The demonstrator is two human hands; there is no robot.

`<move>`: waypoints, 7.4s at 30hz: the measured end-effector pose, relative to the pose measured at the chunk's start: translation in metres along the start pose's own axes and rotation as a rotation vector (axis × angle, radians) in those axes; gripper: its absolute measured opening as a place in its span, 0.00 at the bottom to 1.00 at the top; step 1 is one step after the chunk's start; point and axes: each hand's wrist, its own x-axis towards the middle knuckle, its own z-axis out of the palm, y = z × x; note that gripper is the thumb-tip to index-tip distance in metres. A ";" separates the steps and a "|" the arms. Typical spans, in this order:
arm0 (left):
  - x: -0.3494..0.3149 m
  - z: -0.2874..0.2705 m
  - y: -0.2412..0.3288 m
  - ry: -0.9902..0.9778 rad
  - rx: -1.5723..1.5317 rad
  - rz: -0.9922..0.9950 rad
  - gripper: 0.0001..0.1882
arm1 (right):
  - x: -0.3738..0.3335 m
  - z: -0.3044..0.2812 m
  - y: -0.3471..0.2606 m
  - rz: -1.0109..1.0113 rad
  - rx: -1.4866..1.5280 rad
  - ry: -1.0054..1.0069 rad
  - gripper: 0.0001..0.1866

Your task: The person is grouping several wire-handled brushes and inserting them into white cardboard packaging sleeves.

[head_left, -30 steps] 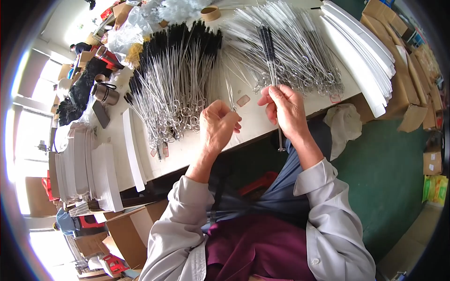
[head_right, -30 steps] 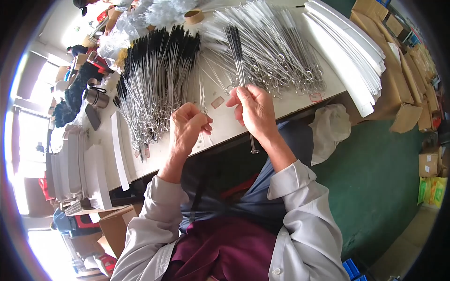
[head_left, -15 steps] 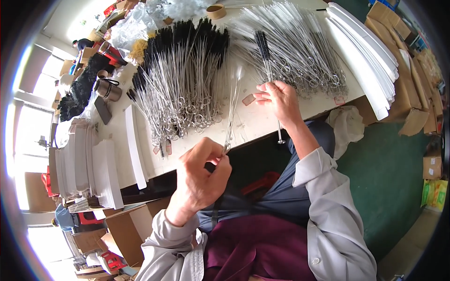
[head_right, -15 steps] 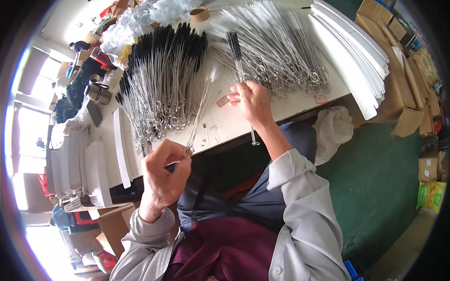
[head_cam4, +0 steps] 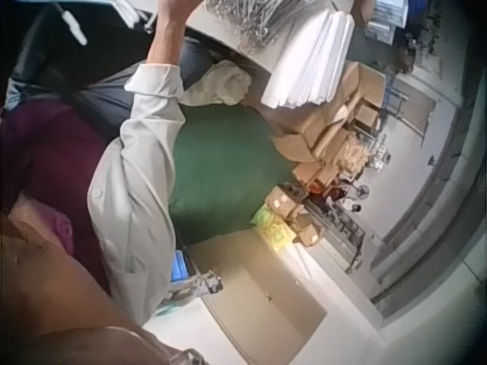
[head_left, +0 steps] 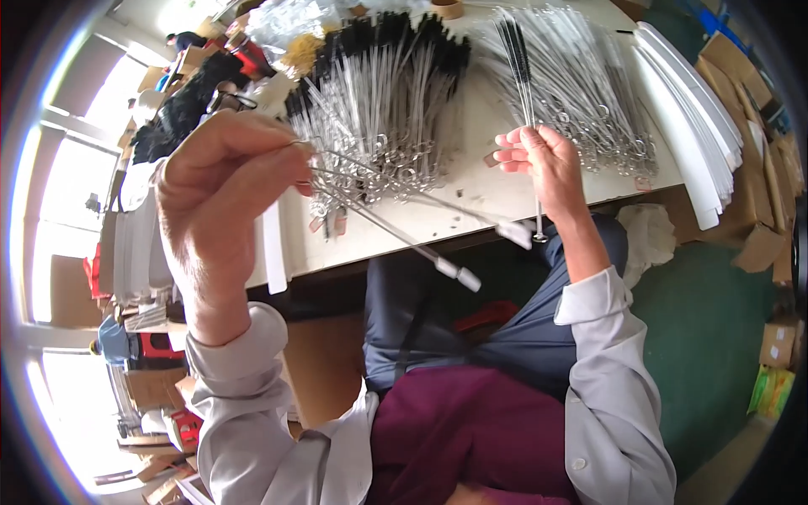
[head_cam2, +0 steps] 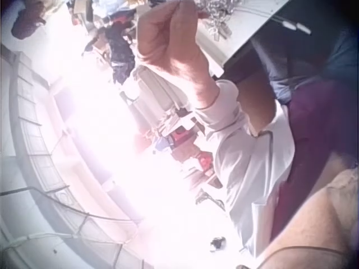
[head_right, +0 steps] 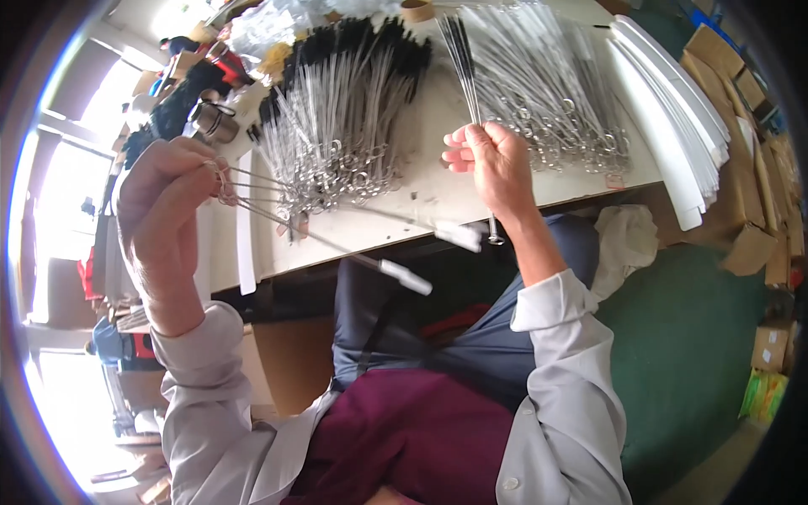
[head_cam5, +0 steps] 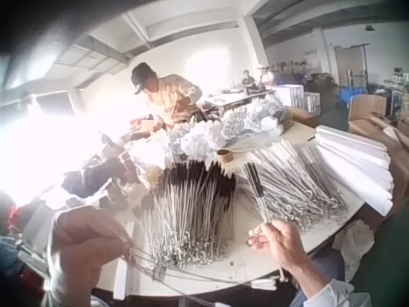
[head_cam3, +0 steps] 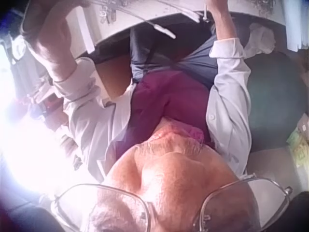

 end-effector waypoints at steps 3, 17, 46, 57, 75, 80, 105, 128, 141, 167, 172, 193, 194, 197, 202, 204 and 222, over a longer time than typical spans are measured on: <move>0.000 0.000 -0.007 -0.014 0.004 -0.147 0.08 | -0.014 0.018 -0.023 0.017 0.035 -0.108 0.17; -0.021 -0.006 -0.016 -0.115 -0.209 -0.253 0.05 | -0.062 0.091 -0.053 -0.033 0.147 -0.465 0.17; -0.028 -0.023 -0.100 0.113 0.004 -0.209 0.03 | -0.121 0.096 -0.014 0.464 0.219 -0.561 0.19; -0.085 -0.008 -0.128 -0.117 0.711 0.660 0.10 | -0.126 0.090 0.013 0.311 -0.099 -0.438 0.16; -0.098 -0.148 -0.235 0.073 1.161 -0.778 0.32 | -0.133 0.101 0.034 0.310 -0.246 -0.562 0.19; -0.111 -0.151 -0.229 0.179 0.021 -0.990 0.26 | -0.143 0.107 0.033 0.333 -0.223 -0.600 0.18; -0.156 -0.026 -0.200 0.636 -0.921 -0.459 0.23 | -0.159 0.115 0.029 0.395 -0.360 -0.743 0.15; -0.162 0.040 -0.206 0.793 -1.151 -0.426 0.21 | -0.129 0.093 0.015 0.218 -0.464 -0.590 0.20; -0.199 0.030 -0.133 -0.231 0.005 -0.701 0.19 | -0.121 0.096 0.028 0.444 -0.127 -0.524 0.21; -0.208 0.055 -0.184 -0.281 0.742 -0.250 0.26 | -0.157 0.077 0.040 0.213 -0.204 -0.187 0.08; -0.219 0.058 -0.187 -0.249 0.778 -0.189 0.26 | -0.158 0.069 0.045 0.442 -0.220 -0.215 0.09; -0.223 0.078 -0.189 -0.304 0.592 -0.469 0.20 | -0.167 0.078 0.042 -0.529 -0.909 -0.417 0.09; -0.224 0.079 -0.189 -0.305 0.591 -0.470 0.20 | -0.171 0.078 0.046 -0.522 -0.928 -0.436 0.08; -0.225 0.082 -0.188 -0.304 0.566 -0.466 0.19 | -0.175 0.075 0.058 -0.450 -0.927 -0.404 0.06; -0.226 0.084 -0.189 -0.279 0.540 -0.484 0.21 | -0.178 0.075 0.063 -0.280 -0.775 -0.359 0.05; -0.229 0.083 -0.191 -0.290 0.534 -0.495 0.21 | -0.183 0.076 0.071 -0.258 -0.751 -0.404 0.05; -0.233 0.084 -0.197 -0.193 0.473 -0.467 0.30 | -0.201 0.069 0.069 -0.147 -0.726 -0.391 0.21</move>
